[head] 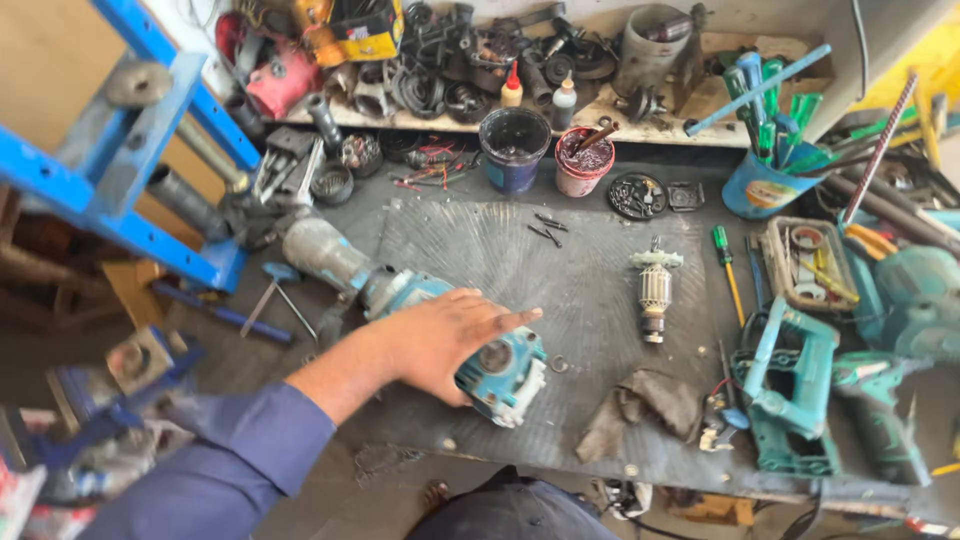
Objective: The person places a motor rotor into a motor housing, then uses a blue T-handle hex key to tighten several screws on the housing. The person also uses a hammer to tap the housing. The task ends with the motor partially assembled on the workbench.
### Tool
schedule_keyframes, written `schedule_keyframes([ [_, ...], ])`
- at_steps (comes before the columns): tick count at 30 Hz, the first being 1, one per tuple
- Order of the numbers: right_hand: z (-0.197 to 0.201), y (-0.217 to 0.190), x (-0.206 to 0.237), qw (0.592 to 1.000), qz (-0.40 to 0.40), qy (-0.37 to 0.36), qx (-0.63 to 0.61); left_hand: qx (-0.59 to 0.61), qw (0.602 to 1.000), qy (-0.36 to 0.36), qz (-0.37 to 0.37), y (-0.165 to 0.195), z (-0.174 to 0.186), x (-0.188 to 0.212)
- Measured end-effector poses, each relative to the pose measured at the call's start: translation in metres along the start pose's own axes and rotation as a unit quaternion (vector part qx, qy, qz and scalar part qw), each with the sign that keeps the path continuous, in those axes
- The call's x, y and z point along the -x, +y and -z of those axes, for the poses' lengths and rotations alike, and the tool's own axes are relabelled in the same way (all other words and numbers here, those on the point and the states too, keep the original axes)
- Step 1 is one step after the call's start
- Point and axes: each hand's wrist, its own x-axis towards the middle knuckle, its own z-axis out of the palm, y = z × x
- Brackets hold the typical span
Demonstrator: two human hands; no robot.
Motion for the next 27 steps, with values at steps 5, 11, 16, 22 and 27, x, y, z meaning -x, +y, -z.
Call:
schedule_keyframes([
  [5, -0.017, 0.043, 0.124, 0.950, -0.129, -0.060, -0.278, -0.028, 0.999, -0.042, -0.008, -0.017, 0.006, 0.008],
  [11, -0.131, 0.111, 0.279, 0.778, -0.263, -0.222, -0.526, -0.061, 0.995, -0.080, -0.018, -0.027, 0.002, 0.001],
  [16, -0.186, 0.108, 0.321, 0.729, -0.276, -0.324, -0.536, -0.054, 0.995, -0.083, -0.003, -0.025, 0.003, -0.003],
  [22, -0.227, 0.067, 0.325, 0.714, -0.300, -0.230, -0.590, -0.060, 0.993, -0.090, 0.044, -0.018, -0.007, -0.001],
  [27, -0.247, 0.045, 0.323, 0.713, -0.293, -0.134, -0.623, -0.069, 0.990, -0.109, 0.057, -0.017, -0.010, -0.006],
])
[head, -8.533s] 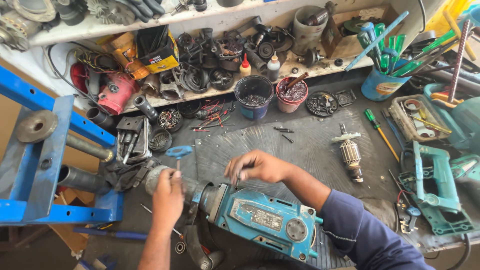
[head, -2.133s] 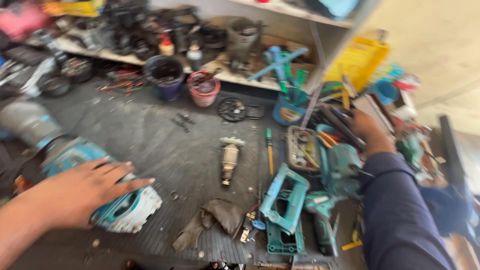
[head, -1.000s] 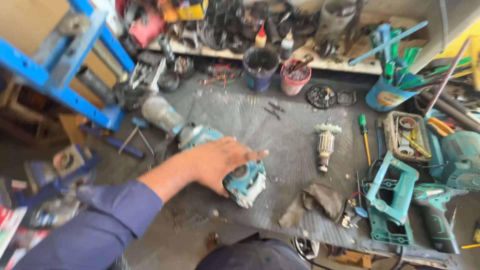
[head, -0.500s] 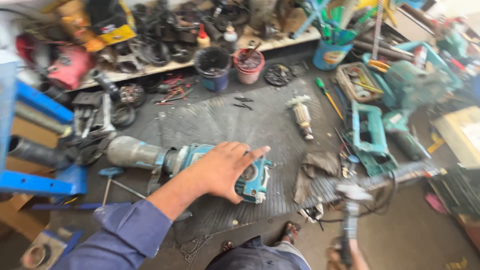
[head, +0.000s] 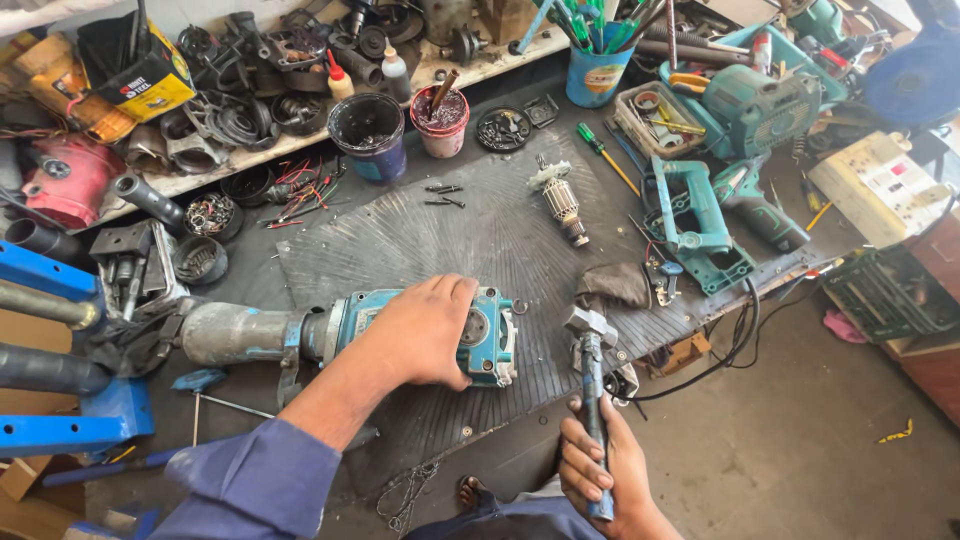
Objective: The person places a motor rotor into a motor housing, then uses a blue T-handle hex key to tighten several screws on the housing. The person also uses a hammer to tap the housing. The task ends with the motor partially assembled on the workbench.
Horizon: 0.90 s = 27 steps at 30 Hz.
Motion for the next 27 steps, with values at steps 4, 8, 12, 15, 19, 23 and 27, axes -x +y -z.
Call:
schedule_keyframes([
  [4, 0.001, 0.001, -0.002, 1.000, -0.018, 0.016, -0.001, 0.014, 1.000, 0.002, -0.007, 0.001, 0.003, 0.000],
  [8, 0.007, 0.000, -0.008, 0.999, -0.049, 0.006, -0.014, 0.013, 1.000, -0.005, -0.009, 0.003, 0.004, 0.001],
  [12, 0.002, 0.004, -0.011, 0.997, -0.042, 0.061, -0.023, 0.022, 0.999, 0.018, -0.031, 0.005, 0.005, 0.002],
  [15, -0.006, 0.005, -0.008, 0.996, -0.060, 0.071, 0.003, -0.002, 1.000, -0.019, -0.015, 0.008, 0.007, 0.002],
  [19, -0.015, -0.015, -0.011, 0.993, -0.079, -0.022, 0.088, -0.012, 0.999, -0.001, -0.033, 0.012, 0.011, 0.000],
  [23, -0.017, -0.024, -0.011, 0.995, -0.044, -0.091, 0.010, -0.021, 0.999, -0.028, -0.019, 0.015, 0.011, -0.001],
  [27, -0.024, -0.009, -0.002, 0.993, 0.037, 0.094, 0.063, -0.030, 0.999, -0.032, -0.025, 0.014, 0.010, -0.003],
])
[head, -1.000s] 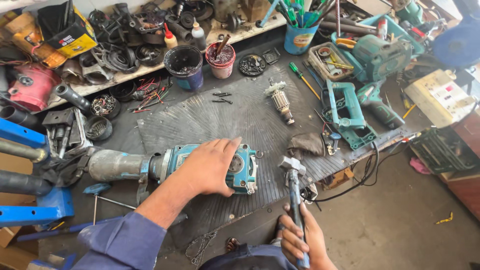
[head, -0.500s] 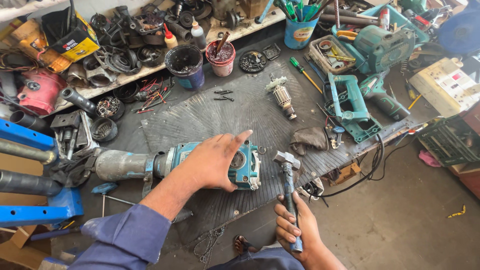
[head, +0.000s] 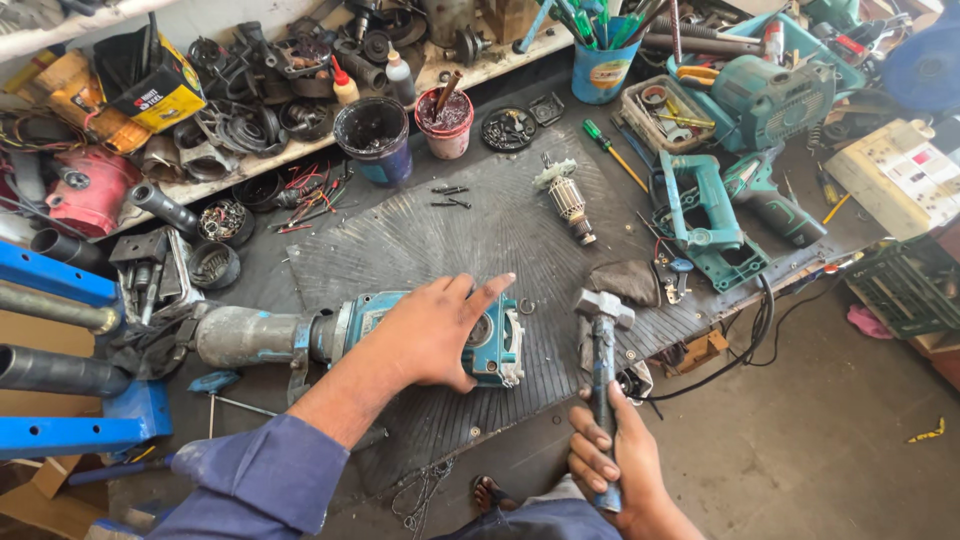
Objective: The person places a motor rotor into a motor housing, then uses a blue T-handle hex key to tighten several screws on the housing. The person also uses a hammer to tap the housing. The task ends with the motor partially assembled on the workbench.
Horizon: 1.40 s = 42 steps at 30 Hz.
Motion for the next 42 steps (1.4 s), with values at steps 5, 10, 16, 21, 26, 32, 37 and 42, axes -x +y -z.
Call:
schedule_keyframes([
  [5, -0.016, -0.004, 0.005, 0.977, -0.127, -0.171, 0.027, 0.005, 1.000, -0.008, 0.007, 0.000, 0.000, -0.003],
  [10, -0.028, -0.027, 0.003, 0.953, 0.021, -0.295, -0.061, 0.022, 1.000, 0.010, 0.000, -0.001, -0.001, -0.001],
  [16, -0.031, 0.001, 0.008, 0.985, 0.114, 0.116, 0.059, 0.009, 1.000, 0.018, -0.005, -0.003, -0.003, -0.001],
  [21, -0.012, -0.006, -0.002, 0.984, -0.112, -0.138, 0.010, 0.011, 1.000, 0.012, -0.005, -0.004, -0.003, -0.001],
  [26, -0.004, -0.037, -0.003, 0.970, 0.021, -0.227, -0.089, 0.008, 0.999, 0.024, -0.020, -0.004, -0.002, -0.001],
  [32, -0.027, -0.010, 0.011, 0.976, 0.076, 0.189, 0.083, 0.002, 1.000, 0.009, -0.010, -0.003, -0.003, -0.002],
  [37, -0.026, -0.027, 0.008, 0.984, -0.112, -0.131, 0.043, 0.017, 1.000, -0.002, -0.009, -0.003, -0.002, -0.006],
  [42, -0.021, -0.057, 0.009, 0.947, 0.004, -0.322, 0.001, 0.009, 1.000, 0.001, -0.012, 0.000, -0.003, -0.006],
])
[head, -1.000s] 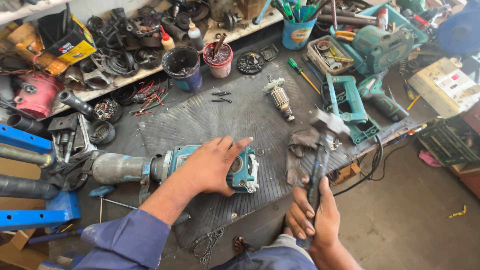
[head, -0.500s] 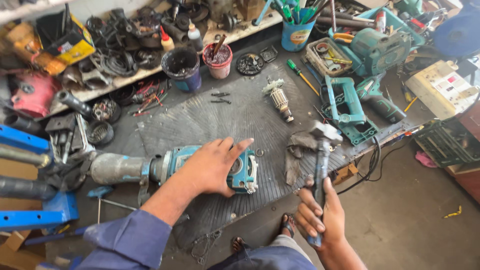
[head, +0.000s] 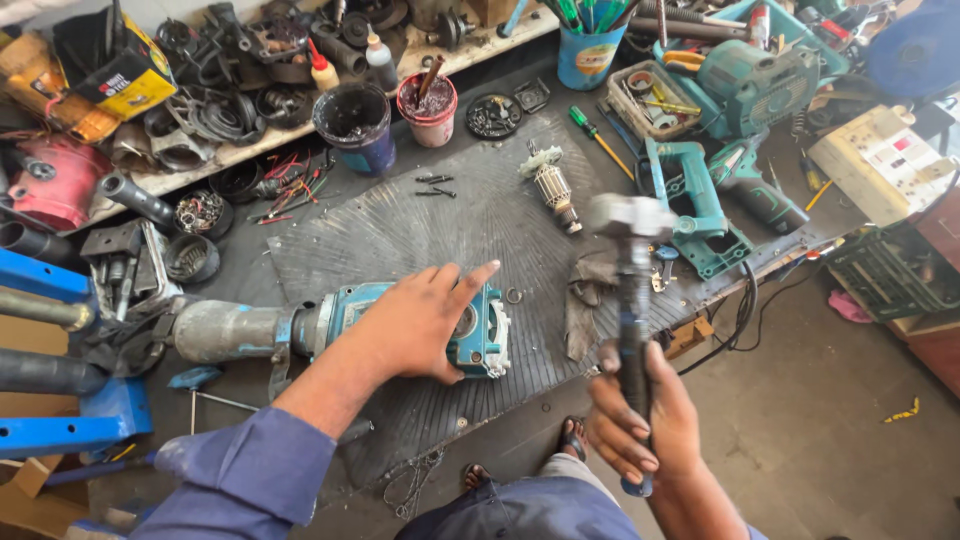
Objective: The person places a motor rotor into a motor housing, then uses a blue T-handle hex key to tighten several screws on the housing. The person also uses a hammer to tap the housing. The task ends with the motor partially assembled on the workbench.
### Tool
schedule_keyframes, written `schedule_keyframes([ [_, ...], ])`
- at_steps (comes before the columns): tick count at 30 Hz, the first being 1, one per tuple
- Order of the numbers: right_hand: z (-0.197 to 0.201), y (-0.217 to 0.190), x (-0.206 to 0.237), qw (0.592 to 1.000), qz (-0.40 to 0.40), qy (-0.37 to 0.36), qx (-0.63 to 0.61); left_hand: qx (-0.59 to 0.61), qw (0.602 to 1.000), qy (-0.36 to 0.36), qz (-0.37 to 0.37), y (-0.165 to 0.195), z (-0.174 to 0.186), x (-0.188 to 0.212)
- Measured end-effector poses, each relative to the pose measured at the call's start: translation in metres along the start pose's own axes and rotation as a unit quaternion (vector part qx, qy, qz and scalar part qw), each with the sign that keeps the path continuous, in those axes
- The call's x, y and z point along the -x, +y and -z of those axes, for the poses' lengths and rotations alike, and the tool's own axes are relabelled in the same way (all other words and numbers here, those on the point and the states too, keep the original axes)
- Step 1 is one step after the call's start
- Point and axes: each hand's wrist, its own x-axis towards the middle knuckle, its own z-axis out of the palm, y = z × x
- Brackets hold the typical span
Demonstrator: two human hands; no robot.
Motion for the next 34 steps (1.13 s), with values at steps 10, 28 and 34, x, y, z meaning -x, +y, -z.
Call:
schedule_keyframes([
  [10, 0.031, -0.021, -0.031, 0.744, -0.016, 0.327, 0.582, -0.004, 0.999, -0.015, 0.030, 0.011, 0.005, -0.006],
  [28, 0.068, -0.031, -0.117, 0.549, 0.121, -0.098, 0.821, -0.053, 0.998, 0.013, 0.015, 0.023, 0.016, -0.039],
  [34, 0.080, 0.012, -0.139, 0.668, 0.120, -0.120, 0.725, -0.026, 0.998, -0.051, 0.007, 0.020, 0.032, -0.046],
])
